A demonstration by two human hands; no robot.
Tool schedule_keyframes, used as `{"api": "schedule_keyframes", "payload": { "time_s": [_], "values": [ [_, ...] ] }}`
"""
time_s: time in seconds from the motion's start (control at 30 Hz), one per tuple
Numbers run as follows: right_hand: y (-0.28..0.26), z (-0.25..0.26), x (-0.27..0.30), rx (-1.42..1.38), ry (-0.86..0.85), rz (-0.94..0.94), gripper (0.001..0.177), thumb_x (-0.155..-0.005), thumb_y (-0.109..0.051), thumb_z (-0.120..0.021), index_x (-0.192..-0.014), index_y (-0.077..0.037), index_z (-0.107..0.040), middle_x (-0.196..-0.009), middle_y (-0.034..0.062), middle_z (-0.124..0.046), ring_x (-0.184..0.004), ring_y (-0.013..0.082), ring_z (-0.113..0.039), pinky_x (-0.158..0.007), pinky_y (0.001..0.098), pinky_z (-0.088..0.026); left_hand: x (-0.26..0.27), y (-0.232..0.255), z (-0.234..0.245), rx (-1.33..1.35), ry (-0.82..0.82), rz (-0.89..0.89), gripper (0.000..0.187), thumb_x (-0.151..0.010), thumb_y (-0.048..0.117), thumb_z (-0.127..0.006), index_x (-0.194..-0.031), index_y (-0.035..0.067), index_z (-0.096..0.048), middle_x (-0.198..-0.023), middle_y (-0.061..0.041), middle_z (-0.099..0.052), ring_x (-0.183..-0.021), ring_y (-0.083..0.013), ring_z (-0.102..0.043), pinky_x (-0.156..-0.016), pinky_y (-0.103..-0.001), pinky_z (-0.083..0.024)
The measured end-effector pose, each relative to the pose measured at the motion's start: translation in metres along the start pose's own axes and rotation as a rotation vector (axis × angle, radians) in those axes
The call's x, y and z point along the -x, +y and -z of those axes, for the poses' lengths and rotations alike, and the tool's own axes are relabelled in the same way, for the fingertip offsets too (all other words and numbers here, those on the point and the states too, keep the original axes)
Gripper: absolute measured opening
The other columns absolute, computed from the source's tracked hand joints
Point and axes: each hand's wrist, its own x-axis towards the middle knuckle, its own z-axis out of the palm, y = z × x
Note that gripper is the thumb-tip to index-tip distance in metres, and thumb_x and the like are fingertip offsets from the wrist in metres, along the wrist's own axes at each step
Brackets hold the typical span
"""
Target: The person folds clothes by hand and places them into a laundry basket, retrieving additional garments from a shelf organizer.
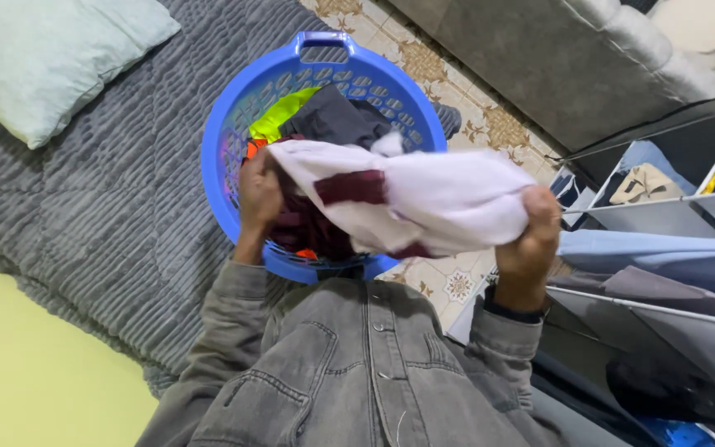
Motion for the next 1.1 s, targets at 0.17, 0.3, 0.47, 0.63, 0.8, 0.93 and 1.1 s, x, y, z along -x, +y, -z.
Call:
{"api": "schedule_keyframes", "payload": {
  "time_s": [0.17,0.3,0.47,0.63,0.8,0.93,1.1],
  "values": [
    [0.004,-0.022,-0.001,0.466,-0.076,0.058,0.015,-0.116,-0.018,-0.059,-0.114,-0.004,-0.063,-0.11,0.0084,-0.062,-0.102,0.0199,-0.061,-0.09,0.034,-0.054,0.021,0.021,0.001,-0.182,0.042,0.009,0.024,-0.102,0.01,-0.055,-0.12,0.003,-0.068,-0.098,-0.009,-0.062,-0.081,-0.0157,-0.064,-0.072,-0.031,-0.054],
    [-0.012,-0.073,0.01,-0.373,-0.151,-0.504,0.02,-0.105,-0.016,-0.059,-0.093,-0.005,-0.071,-0.089,0.0016,-0.06,-0.078,0.0112,-0.055,-0.071,0.0269,-0.045,0.051,0.028,-0.025,-0.246,0.05,-0.145,0.016,-0.102,0.014,-0.063,-0.11,0.001,-0.07,-0.095,-0.009,-0.064,-0.084,-0.016,-0.063,-0.073,-0.03,-0.052],
    [-0.051,-0.114,0.01,-0.119,-0.431,-0.302,0.027,-0.102,-0.017,-0.071,-0.083,0.002,-0.067,-0.075,0.0033,-0.057,-0.072,0.014,-0.051,-0.067,0.0291,-0.043,0.057,0.02,-0.044,0.083,-0.571,0.126,0.042,-0.112,0.037,-0.049,-0.098,0.002,-0.069,-0.087,-0.002,-0.07,-0.078,-0.0114,-0.069,-0.071,-0.027,-0.055],
    [-0.067,-0.122,0.014,-0.181,-0.564,-0.393,0.023,-0.101,-0.018,-0.066,-0.112,0.001,-0.07,-0.086,0.0041,-0.071,-0.074,0.0097,-0.066,-0.063,0.0285,-0.052,0.057,0.025,-0.048,0.131,-0.78,0.336,0.049,-0.105,0.047,-0.042,-0.109,0.006,-0.068,-0.089,-0.002,-0.07,-0.078,-0.0086,-0.066,-0.073,-0.026,-0.055],
    [-0.059,-0.121,0.031,-0.068,-0.755,-0.547,0.035,-0.096,-0.021,-0.073,-0.123,0.0,-0.064,-0.066,0.0058,-0.064,-0.056,0.0111,-0.058,-0.051,0.0312,-0.045,0.067,0.024,-0.077,0.102,-0.612,0.281,0.044,-0.104,0.043,-0.056,-0.101,0.0,-0.068,-0.089,-0.002,-0.068,-0.079,-0.0073,-0.059,-0.07,-0.027,-0.051],
    [-0.057,-0.114,0.03,-0.163,-0.734,-0.653,0.061,-0.094,-0.022,-0.07,-0.147,-0.004,-0.044,-0.067,0.0034,-0.066,-0.053,0.0093,-0.058,-0.048,0.0293,-0.046,0.072,0.015,-0.091,0.048,-0.509,0.259,0.045,-0.107,0.042,-0.055,-0.091,0.001,-0.068,-0.076,0.001,-0.061,-0.071,-0.0052,-0.05,-0.06,-0.026,-0.044],
    [-0.053,-0.094,0.025,-0.053,-0.764,-0.666,0.052,-0.095,-0.027,-0.069,-0.141,-0.004,-0.057,-0.07,0.0007,-0.07,-0.054,0.0082,-0.061,-0.049,0.0277,-0.048,0.065,0.012,-0.079,-0.055,-0.428,0.24,0.049,-0.105,0.04,-0.057,-0.08,0.0,-0.068,-0.064,0.002,-0.057,-0.061,-0.0046,-0.049,-0.053,-0.028,-0.041]
  ]
}}
